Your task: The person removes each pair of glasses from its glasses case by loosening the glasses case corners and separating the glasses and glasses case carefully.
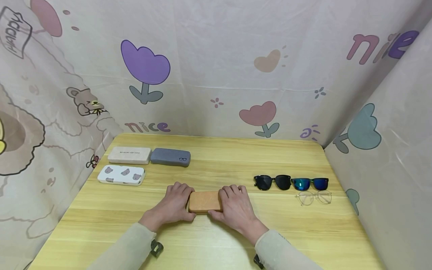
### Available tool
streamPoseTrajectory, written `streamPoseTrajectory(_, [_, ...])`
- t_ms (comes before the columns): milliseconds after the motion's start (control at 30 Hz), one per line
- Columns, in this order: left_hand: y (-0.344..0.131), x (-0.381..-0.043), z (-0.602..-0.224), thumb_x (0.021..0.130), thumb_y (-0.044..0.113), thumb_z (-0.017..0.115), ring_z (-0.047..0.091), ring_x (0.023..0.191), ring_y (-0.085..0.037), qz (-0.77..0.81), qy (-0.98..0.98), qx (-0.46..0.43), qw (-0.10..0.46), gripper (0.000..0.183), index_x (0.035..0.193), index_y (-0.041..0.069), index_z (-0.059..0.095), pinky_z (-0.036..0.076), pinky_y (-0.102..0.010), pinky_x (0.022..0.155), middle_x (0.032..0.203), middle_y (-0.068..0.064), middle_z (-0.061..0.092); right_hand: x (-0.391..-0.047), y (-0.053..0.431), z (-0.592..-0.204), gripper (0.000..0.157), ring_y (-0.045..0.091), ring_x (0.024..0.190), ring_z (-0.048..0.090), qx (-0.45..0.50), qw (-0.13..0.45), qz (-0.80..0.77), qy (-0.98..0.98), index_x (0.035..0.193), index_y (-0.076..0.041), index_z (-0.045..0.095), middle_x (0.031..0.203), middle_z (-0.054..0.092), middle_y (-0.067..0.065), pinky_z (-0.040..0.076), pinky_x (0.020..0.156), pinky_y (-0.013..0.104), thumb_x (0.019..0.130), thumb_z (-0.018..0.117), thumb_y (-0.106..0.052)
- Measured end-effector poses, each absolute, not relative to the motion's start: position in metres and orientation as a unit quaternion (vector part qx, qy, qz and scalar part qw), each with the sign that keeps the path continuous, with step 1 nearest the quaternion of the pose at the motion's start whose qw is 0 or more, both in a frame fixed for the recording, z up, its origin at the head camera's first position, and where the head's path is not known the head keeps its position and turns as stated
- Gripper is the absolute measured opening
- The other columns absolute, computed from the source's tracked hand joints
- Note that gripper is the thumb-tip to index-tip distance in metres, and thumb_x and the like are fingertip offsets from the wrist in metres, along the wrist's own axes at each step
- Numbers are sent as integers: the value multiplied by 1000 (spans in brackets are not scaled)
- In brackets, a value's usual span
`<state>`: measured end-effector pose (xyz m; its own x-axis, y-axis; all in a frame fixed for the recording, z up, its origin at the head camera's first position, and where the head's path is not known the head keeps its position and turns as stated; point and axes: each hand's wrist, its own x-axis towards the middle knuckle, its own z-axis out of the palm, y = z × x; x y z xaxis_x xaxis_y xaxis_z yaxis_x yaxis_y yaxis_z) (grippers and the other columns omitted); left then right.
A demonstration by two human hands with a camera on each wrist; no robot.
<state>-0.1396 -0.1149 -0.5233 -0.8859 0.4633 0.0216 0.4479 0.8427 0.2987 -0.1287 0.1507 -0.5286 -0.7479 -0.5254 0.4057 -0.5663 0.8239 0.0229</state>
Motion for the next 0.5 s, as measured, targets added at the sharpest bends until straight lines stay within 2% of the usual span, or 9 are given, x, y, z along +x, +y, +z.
streamPoseTrajectory(500, [-115,-140,-522,71,49,87,48,107,-25,153,960,235,32,73,126,7,64,37,-48,97,116,-4,63,-131,152,-528,65,27,101,65,296,211,57,-930,103,-13,68,110,73,5,45,87,45,84,69,-75])
